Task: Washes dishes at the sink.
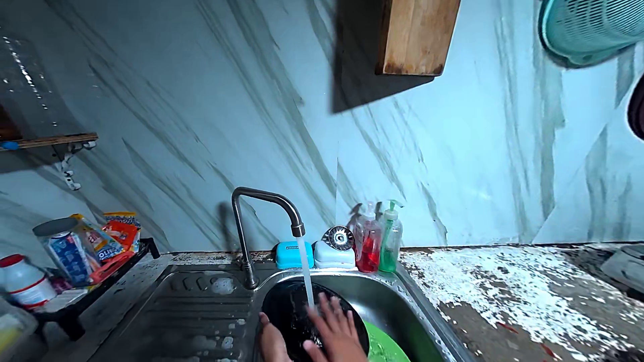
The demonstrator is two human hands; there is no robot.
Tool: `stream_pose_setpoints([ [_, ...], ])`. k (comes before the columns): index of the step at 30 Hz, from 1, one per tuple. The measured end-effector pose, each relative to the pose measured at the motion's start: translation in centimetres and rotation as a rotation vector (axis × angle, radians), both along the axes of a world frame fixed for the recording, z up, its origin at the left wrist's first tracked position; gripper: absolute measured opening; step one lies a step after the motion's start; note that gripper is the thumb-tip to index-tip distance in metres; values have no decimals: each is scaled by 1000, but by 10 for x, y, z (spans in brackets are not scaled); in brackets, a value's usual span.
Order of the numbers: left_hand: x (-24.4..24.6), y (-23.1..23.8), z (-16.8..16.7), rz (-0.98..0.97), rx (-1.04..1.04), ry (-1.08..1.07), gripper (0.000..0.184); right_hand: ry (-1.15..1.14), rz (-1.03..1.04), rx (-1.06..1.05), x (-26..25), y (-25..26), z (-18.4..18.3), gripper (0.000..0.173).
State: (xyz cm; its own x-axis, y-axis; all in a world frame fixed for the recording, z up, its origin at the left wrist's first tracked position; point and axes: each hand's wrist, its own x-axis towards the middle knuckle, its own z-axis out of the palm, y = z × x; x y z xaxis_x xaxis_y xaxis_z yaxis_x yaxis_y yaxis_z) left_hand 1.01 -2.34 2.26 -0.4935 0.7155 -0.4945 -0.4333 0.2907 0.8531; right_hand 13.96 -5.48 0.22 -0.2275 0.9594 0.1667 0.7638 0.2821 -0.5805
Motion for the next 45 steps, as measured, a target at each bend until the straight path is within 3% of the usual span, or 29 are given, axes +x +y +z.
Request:
stream_pose_setpoints([
  [3, 14, -6, 7, -145, 38, 41, 62, -219, 14, -176, -36, 6, 37, 50],
  [5, 16, -12, 17, -260, 73, 183, 58, -232, -44, -307, -39, 35, 61, 51],
  [8, 4, -20, 22, -359, 134, 322, 54, -112, -156, -388, -7, 77, 71, 53],
  [13, -28, -7, -7, -214, 312, 285, 46, 188, -230, -503, 75, 96, 54, 58],
  [16, -28, 10, -34, -100, 410, 332, 42, 357, -120, -434, 93, 85, 67, 34],
  [18, -18, 19, -41, -83, 307, 406, 41, 473, -61, -361, 95, 78, 82, 23],
  [21, 6, 24, -31, -237, 143, 354, 50, 528, 5, -325, 83, 64, 109, 21],
  [23, 24, 21, -20, -307, 235, 232, 54, 462, -4, -307, 72, 55, 122, 22],
  [25, 39, 21, -5, -360, 347, 257, 57, 393, -17, -297, 59, 48, 125, 24],
  [28, 46, 14, 24, -495, 402, 298, 63, 203, 6, -300, 29, 36, 122, 29],
  [31, 31, 8, 52, -625, 340, 193, 73, 80, 46, -303, -10, 21, 106, 36],
  [35, -10, 3, 42, -445, 179, 129, 52, 261, 383, -198, -26, -12, 37, 54],
  [37, -38, -1, 30, -356, 162, 163, 52, 44, 539, -149, -6, -15, 6, 62],
  [40, -58, -15, 17, -318, 98, 225, 54, -370, 456, -188, 49, 25, -12, 58],
  [42, -51, -22, 11, -359, 61, 246, 57, -498, 311, -198, 52, 56, -11, 71],
  [45, -30, -20, -4, -352, 77, 201, 67, -293, 182, -139, -2, 60, -3, 78],
])
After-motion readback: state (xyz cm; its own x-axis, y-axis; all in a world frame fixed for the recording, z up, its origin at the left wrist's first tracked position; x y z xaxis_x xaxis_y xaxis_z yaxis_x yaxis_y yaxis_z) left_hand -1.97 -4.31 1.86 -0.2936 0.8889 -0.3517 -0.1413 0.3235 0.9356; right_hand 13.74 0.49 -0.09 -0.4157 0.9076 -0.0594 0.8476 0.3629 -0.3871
